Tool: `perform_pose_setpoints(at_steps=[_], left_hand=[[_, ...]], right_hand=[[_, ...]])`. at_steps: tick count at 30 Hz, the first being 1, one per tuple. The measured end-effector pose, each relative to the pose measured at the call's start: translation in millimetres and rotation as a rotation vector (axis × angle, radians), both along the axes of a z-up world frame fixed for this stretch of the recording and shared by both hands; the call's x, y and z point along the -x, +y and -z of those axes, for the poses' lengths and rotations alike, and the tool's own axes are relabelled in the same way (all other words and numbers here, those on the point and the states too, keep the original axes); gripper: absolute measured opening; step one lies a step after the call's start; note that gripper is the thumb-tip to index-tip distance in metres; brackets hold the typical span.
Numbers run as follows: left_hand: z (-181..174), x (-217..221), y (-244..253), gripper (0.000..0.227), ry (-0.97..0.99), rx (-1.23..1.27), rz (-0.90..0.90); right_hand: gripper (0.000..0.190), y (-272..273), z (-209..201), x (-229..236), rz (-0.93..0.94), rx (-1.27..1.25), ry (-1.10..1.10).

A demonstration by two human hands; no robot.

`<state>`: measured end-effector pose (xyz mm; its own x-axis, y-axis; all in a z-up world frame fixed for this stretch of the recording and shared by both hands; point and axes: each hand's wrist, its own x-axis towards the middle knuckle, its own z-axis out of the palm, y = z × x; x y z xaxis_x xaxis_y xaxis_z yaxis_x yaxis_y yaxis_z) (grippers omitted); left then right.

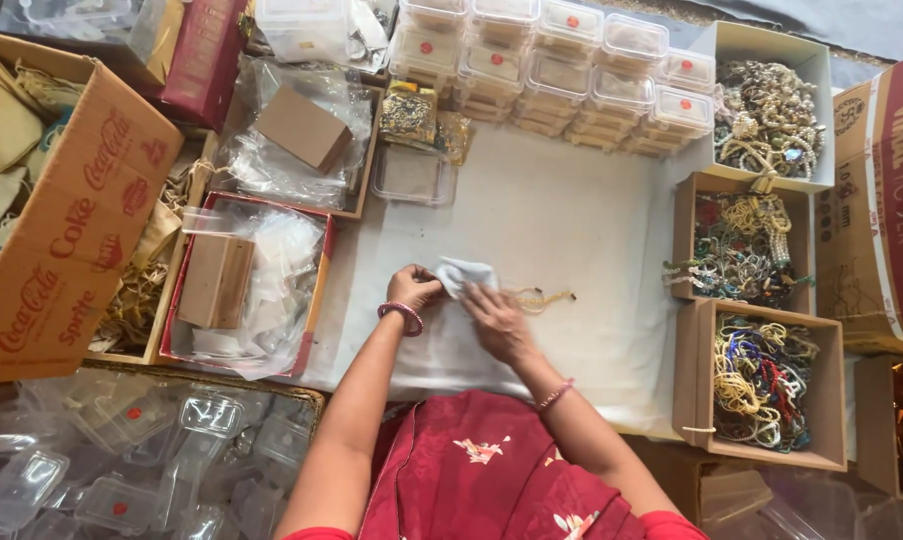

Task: The person cleans jewelry items with a white cloth and places them into small plastic bags. They then put the bags into small cloth pouches and finally into clear plastic containers, stacking them on the table.

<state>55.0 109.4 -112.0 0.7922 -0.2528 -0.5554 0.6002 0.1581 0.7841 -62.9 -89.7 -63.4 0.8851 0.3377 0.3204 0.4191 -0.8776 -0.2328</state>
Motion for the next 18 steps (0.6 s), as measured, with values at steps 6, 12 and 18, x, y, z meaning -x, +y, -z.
perform_pose_setpoints(at_steps=[6, 12, 18], left_hand=[[-7.0, 4.9, -1.2, 0.029, -0.072, -0.237, 0.071], [-10.8, 3.2, -2.2, 0.028, -0.085, -0.295, 0.082], [7.6, 3.6, -3.0, 0.028, -0.043, -0.082, 0.027]], right_hand=[[0.040, -114.2, 27.5, 42.4, 0.157, 0.175, -0.029], [0.034, -70.0, 21.1, 7.8, 0.534, -0.106, -0.284], [0.049, 13.3, 2.8, -4.3, 0.109, 0.121, -0.053]])
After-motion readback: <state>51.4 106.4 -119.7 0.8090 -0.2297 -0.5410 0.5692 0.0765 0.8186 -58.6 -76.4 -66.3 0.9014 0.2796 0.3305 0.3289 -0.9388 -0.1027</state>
